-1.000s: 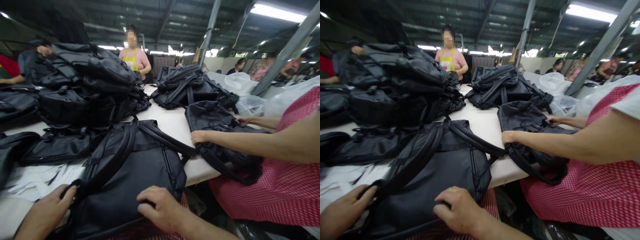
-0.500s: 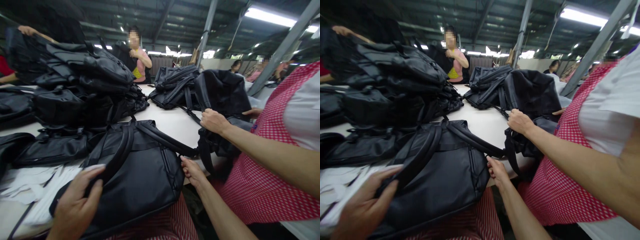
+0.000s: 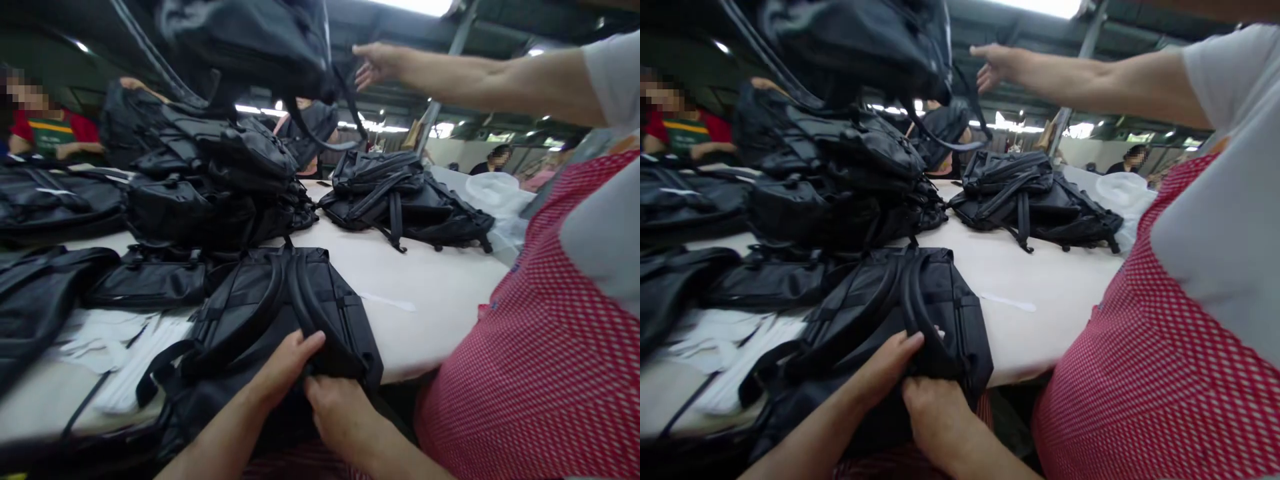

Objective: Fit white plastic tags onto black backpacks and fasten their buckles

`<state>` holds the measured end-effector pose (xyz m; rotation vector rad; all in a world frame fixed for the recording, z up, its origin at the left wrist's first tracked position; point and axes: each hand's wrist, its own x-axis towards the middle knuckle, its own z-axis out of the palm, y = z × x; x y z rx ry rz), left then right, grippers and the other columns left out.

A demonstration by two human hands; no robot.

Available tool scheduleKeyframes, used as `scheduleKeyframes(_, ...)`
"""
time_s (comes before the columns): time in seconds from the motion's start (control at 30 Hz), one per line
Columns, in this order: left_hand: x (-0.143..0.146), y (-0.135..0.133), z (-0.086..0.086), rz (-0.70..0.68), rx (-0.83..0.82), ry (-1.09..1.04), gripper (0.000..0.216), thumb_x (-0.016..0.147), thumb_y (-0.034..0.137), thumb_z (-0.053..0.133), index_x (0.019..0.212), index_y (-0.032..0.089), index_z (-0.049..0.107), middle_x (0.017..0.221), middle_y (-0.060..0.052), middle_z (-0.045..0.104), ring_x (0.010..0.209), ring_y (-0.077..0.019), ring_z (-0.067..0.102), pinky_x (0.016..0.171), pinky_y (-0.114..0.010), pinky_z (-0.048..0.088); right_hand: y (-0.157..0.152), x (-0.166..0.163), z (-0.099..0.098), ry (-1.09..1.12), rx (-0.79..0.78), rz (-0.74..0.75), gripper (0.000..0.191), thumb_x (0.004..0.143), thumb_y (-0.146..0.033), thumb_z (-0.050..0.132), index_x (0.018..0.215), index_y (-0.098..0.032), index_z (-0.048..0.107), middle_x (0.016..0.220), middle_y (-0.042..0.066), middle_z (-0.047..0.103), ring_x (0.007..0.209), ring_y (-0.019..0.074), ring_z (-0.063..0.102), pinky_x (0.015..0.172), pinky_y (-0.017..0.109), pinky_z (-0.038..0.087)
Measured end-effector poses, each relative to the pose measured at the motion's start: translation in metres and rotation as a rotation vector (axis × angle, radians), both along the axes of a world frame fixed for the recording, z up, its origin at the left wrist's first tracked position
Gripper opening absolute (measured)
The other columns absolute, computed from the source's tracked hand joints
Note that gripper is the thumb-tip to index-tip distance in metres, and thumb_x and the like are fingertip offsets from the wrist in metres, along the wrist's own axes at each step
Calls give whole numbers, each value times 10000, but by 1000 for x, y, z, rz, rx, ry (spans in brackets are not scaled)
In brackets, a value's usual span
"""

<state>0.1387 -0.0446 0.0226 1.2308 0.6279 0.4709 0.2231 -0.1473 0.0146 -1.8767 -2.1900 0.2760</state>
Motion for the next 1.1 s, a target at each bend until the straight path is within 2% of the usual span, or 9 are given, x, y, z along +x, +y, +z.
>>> scheduleKeyframes(0.1, 3, -4, 7, -8, 70, 38, 313, 642, 297, 713, 904, 130, 676, 903, -63, 703, 876, -237, 622, 790, -324, 477, 3, -9, -4, -107, -48, 64, 399, 739, -34, 416, 1099, -158, 533, 939, 99, 652, 737, 199, 615, 590, 262, 443)
scheduleKeyframes(0.2, 3, 1, 20, 159, -13, -135, 245, 713, 303, 654, 879, 124, 653, 838, -56, 700, 819, -198, 633, 773, -306, 489, 4, -8, -1, -94, -28, 51, 288, 753, -51, 429, 985, -143, 573, 880, 102, 649, 737, 206, 607, 610, 278, 459)
scheduleKeyframes(0.33, -14, 24, 40, 468, -187, -308, 193, 780, 333, 583, 825, 145, 569, 664, -13, 663, 584, -128, 621, 595, -259, 523, -10, 3, 10, 277, 184, 8, 165, 809, -112, 428, 846, -178, 575, 842, 57, 625, 781, 164, 590, 697, 257, 462)
scheduleKeyframes(0.43, -30, 38, 49, 554, -144, -260, 201, 803, 339, 557, 791, 139, 540, 595, -2, 635, 452, -88, 563, 472, -201, 495, -15, 15, 19, 597, 332, -233, 154, 847, -225, 461, 955, -203, 569, 858, 34, 616, 729, 131, 576, 669, 235, 465)
scheduleKeyframes(0.5, -34, 41, 50, 518, -134, -227, 202, 807, 335, 551, 798, 133, 540, 604, -12, 643, 429, -84, 556, 441, -188, 482, -9, 18, 24, 672, 298, -314, 268, 823, -305, 524, 1076, -218, 540, 957, 46, 610, 759, 144, 579, 642, 245, 475)
scheduleKeyframes(0.6, -31, 38, 49, 420, -147, -178, 211, 803, 336, 556, 789, 126, 544, 615, -32, 657, 424, -97, 566, 418, -191, 474, 9, 12, 28, 635, 218, -177, 497, 755, -342, 611, 1217, -225, 471, 1207, 75, 521, 1060, 203, 507, 846, 318, 452)
scheduleKeyframes(0.7, -27, 36, 47, 365, -172, -162, 230, 800, 343, 560, 781, 114, 560, 618, -49, 664, 430, -105, 572, 426, -201, 480, 26, 3, 27, 560, 237, -52, 611, 696, -297, 660, 1259, -203, 443, 1315, 85, 435, 1226, 228, 355, 1025, 393, 294)
scheduleKeyframes(0.93, -34, 41, 37, 442, -319, -222, 243, 788, 351, 587, 795, 109, 605, 685, -51, 677, 488, -99, 590, 503, -211, 511, 35, -4, 19, 626, 32, 6, 184, 787, -261, 574, 958, -208, 618, 886, 9, 639, 852, 162, 554, 793, 285, 401)
scheduleKeyframes(1.1, -45, 25, 15, 255, -412, -346, 344, 796, 419, 550, 902, 109, 657, 970, -101, 681, 944, -204, 617, 858, -304, 478, 35, -6, 14, 688, 119, -140, 121, 779, -242, 577, 887, -206, 617, 852, -1, 640, 825, 161, 555, 765, 269, 393)
